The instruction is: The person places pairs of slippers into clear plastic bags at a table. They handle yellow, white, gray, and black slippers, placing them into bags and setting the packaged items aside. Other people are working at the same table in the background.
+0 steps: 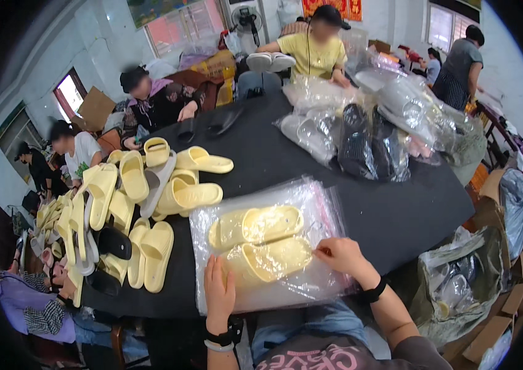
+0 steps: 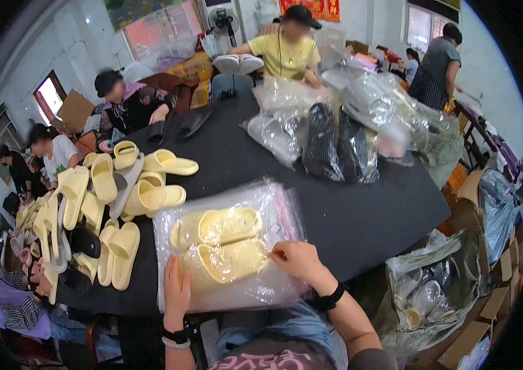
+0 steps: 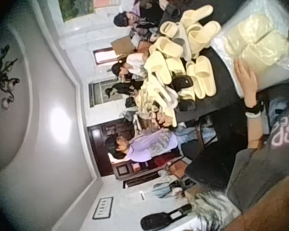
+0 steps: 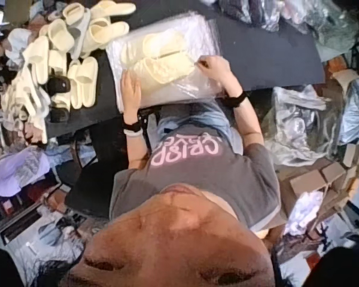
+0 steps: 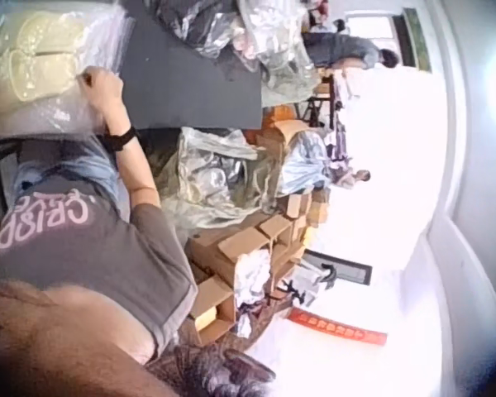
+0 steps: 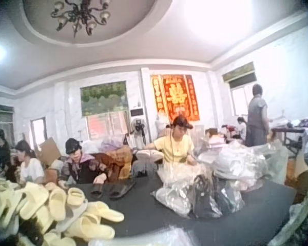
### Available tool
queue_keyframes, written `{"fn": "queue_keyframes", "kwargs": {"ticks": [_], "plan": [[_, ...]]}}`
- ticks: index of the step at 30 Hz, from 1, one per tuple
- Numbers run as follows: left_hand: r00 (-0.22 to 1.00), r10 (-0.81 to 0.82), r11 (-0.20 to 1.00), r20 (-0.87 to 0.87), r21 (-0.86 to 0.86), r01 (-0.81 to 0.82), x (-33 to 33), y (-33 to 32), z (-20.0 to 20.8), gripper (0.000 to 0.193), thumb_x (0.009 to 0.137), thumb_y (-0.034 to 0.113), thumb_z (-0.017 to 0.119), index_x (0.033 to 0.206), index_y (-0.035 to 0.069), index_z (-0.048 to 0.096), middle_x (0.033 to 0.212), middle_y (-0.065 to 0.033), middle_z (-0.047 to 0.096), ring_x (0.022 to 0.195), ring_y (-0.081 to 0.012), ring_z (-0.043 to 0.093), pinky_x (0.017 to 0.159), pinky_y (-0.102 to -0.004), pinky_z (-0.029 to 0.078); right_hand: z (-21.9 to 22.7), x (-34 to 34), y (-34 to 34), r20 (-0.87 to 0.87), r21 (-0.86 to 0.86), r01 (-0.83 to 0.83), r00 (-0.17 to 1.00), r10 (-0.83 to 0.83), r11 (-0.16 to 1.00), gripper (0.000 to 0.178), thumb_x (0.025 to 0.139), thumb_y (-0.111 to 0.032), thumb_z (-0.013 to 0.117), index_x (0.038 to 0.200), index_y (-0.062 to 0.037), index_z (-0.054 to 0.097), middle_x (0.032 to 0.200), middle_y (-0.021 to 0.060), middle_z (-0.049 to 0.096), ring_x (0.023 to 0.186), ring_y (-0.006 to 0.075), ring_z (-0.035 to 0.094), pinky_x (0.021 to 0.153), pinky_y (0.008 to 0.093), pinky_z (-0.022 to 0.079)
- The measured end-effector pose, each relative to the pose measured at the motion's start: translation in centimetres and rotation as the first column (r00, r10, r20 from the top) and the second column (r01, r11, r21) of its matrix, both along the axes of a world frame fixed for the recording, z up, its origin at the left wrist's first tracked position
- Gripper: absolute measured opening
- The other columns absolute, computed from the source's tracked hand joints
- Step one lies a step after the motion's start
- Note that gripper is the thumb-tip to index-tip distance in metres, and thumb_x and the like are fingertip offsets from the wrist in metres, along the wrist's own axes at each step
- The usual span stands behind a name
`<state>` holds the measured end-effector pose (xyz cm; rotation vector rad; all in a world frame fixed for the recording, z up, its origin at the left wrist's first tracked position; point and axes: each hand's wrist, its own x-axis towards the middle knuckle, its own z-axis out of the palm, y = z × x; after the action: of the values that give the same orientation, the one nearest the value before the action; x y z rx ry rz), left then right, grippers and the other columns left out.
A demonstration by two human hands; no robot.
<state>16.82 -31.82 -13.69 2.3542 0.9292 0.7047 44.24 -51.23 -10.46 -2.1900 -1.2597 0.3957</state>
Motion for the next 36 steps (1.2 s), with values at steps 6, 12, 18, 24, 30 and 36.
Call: {"fn": "queue_keyframes", "kwargs": {"ticks": [6,12,18,24,30,36], "plan": [[0.997,0.036,0.997,-0.069,0.071,-0.032,-0.5,0.7,-2.4,0.059,0.099,0.027,0.050,0.144,-0.008,0.036,0.151,-0.0278,0.034,0.142,-0.0425,0.029,0.119,-0.0492,0.020,0.0,1.9,0.5,-0.746,0.660,0.122,0.226,0.627,0.741,0.027,0.104,-0.022,0.050,0.108,0.0004,0.065,0.139,0.0199,0.053,0.122,0.0278,0.058,0.095,0.0409,0.051],[0.999,0.037,0.997,-0.012,0.074,-0.036,-0.7,0.5,-3.2,0.061,0.099,0.030,0.047,0.145,-0.009,0.035,0.152,-0.0274,0.032,0.143,-0.0416,0.027,0.119,-0.0490,0.019,-2.6,3.1,2.5,-0.821,0.455,-0.178,0.295,0.488,0.873,0.035,0.104,-0.024,0.047,0.122,0.0014,0.062,0.143,0.0170,0.051,0.127,0.0342,0.051,0.103,0.0436,0.044],[0.999,0.049,0.995,-0.015,0.084,-0.047,-0.7,0.4,-3.6,0.062,0.100,0.034,0.044,0.145,-0.008,0.036,0.153,-0.0267,0.032,0.144,-0.0411,0.027,0.120,-0.0485,0.018,-1.5,1.6,7.5,0.351,0.167,-0.789,0.609,0.712,0.592,0.035,0.090,-0.021,0.068,0.124,-0.0160,0.066,0.142,0.0142,0.051,0.130,0.0352,0.047,0.103,0.0425,0.044],[0.998,0.050,0.994,-0.024,0.095,-0.047,-0.9,0.6,-4.1,0.062,0.101,0.036,0.043,0.144,-0.008,0.037,0.153,-0.0263,0.034,0.143,-0.0411,0.027,0.120,-0.0486,0.017,-1.5,-1.9,12.9,0.266,0.089,-0.762,0.639,0.722,0.642,0.029,0.088,-0.028,0.066,0.111,-0.0098,0.066,0.128,0.0181,0.057,0.119,0.0328,0.055,0.097,0.0416,0.045],[0.999,0.051,0.995,-0.006,0.087,-0.050,-0.8,0.5,-3.8,0.064,0.101,0.037,0.041,0.146,-0.008,0.034,0.154,-0.0265,0.032,0.145,-0.0402,0.026,0.120,-0.0493,0.016,-2.2,-1.5,15.4,0.327,0.141,-0.878,0.477,0.816,0.457,0.026,0.092,-0.029,0.061,0.103,-0.0053,0.067,0.097,0.0162,0.058,0.089,0.0320,0.060,0.083,0.0454,0.048],[0.998,0.055,0.995,0.006,0.079,-0.056,-0.6,0.2,-4.1,0.067,0.101,0.039,0.041,0.149,-0.007,0.030,0.155,-0.0248,0.030,0.146,-0.0388,0.025,0.121,-0.0502,0.012,-3.5,2.3,11.3,0.408,0.124,-0.848,0.517,0.752,0.515,0.021,0.093,-0.026,0.061,0.098,-0.0067,0.068,0.090,0.0113,0.058,0.093,0.0294,0.060,0.097,0.0452,0.043]]}}
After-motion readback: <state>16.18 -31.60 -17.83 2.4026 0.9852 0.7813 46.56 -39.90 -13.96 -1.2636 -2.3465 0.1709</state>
